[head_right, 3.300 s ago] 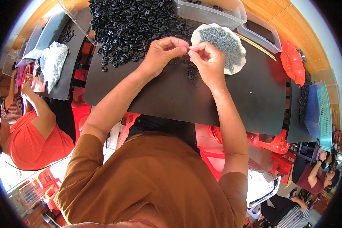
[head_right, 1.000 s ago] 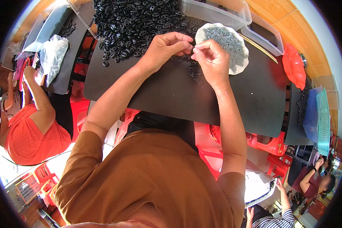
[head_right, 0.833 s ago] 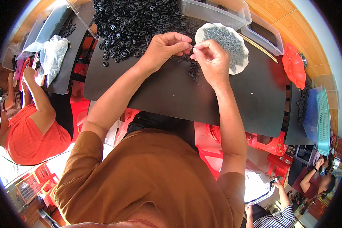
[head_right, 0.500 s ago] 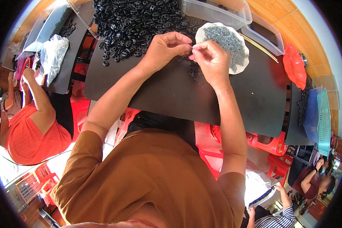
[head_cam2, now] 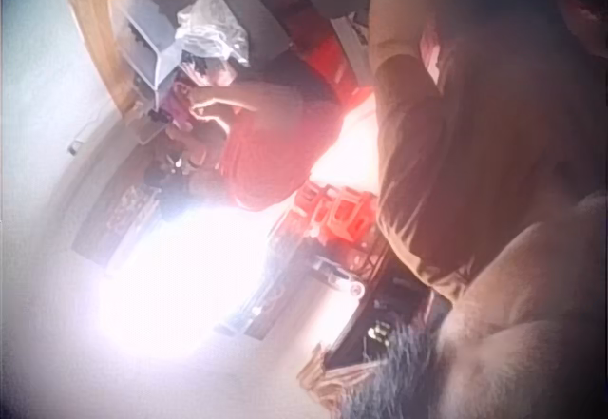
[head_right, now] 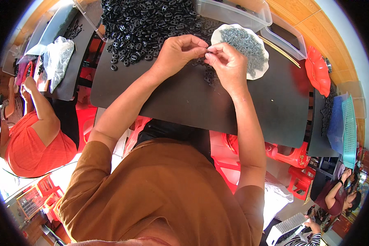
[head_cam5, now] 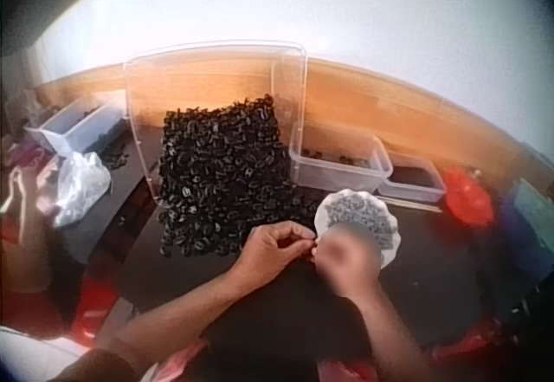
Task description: The person sits at a table and repeatedly picks up small black plastic rings and metal pins. They insert the pins into the rings by hand and place the assembled units into a white bowl.
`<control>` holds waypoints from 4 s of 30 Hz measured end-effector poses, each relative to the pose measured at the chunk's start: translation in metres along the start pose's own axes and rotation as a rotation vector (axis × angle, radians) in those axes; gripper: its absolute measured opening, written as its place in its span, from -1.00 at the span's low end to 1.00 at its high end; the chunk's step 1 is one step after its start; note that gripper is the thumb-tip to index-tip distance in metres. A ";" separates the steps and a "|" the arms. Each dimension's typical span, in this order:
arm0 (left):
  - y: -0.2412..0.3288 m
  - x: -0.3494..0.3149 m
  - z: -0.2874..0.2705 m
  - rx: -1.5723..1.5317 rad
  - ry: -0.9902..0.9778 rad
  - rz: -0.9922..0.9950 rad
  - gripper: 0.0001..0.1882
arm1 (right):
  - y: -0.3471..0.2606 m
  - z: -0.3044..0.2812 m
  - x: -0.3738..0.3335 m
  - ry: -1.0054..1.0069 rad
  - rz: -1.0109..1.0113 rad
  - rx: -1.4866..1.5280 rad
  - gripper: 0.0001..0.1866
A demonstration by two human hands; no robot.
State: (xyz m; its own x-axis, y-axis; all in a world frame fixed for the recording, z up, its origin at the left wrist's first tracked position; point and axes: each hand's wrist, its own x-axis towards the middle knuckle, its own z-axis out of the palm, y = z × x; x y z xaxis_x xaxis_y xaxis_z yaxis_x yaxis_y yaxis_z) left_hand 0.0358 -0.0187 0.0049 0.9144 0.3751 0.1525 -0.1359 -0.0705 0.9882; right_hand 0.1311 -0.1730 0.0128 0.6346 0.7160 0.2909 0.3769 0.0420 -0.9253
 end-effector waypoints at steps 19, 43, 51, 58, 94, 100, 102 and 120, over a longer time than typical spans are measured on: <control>-0.004 0.001 -0.008 -0.197 -0.138 -0.168 -0.69 | 0.005 0.000 0.002 0.028 -0.041 0.023 -0.90; 0.001 -0.002 -0.005 0.157 -0.123 -0.067 -0.86 | 0.007 -0.005 0.000 -0.066 0.130 0.124 -0.95; 0.003 0.001 -0.008 -0.065 -0.134 -0.153 -0.83 | 0.002 -0.010 0.004 -0.086 0.140 0.253 -0.88; -0.002 0.005 -0.015 -0.290 -0.176 -0.273 -0.83 | -0.001 -0.011 0.002 -0.053 -0.033 -0.003 -0.78; 0.005 -0.002 -0.002 0.064 -0.032 0.042 -0.91 | 0.001 0.003 -0.003 0.022 0.120 0.234 -0.89; 0.011 -0.004 -0.004 0.105 -0.083 0.034 -0.83 | 0.003 0.000 0.000 0.005 0.220 0.391 -0.87; 0.010 -0.001 -0.006 0.053 -0.099 -0.013 -0.78 | 0.002 0.000 0.001 0.018 0.213 0.421 -0.86; 0.009 -0.014 -0.009 0.133 -0.124 -0.033 -0.84 | 0.000 -0.006 0.000 -0.132 0.146 0.177 -0.86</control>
State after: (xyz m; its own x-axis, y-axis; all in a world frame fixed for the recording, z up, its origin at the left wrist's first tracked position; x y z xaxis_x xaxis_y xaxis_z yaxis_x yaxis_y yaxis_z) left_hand 0.0189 -0.0165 0.0118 0.9585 0.2633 0.1089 -0.0608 -0.1845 0.9810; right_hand 0.1354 -0.1772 0.0144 0.5753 0.8079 0.1277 0.1564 0.0446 -0.9867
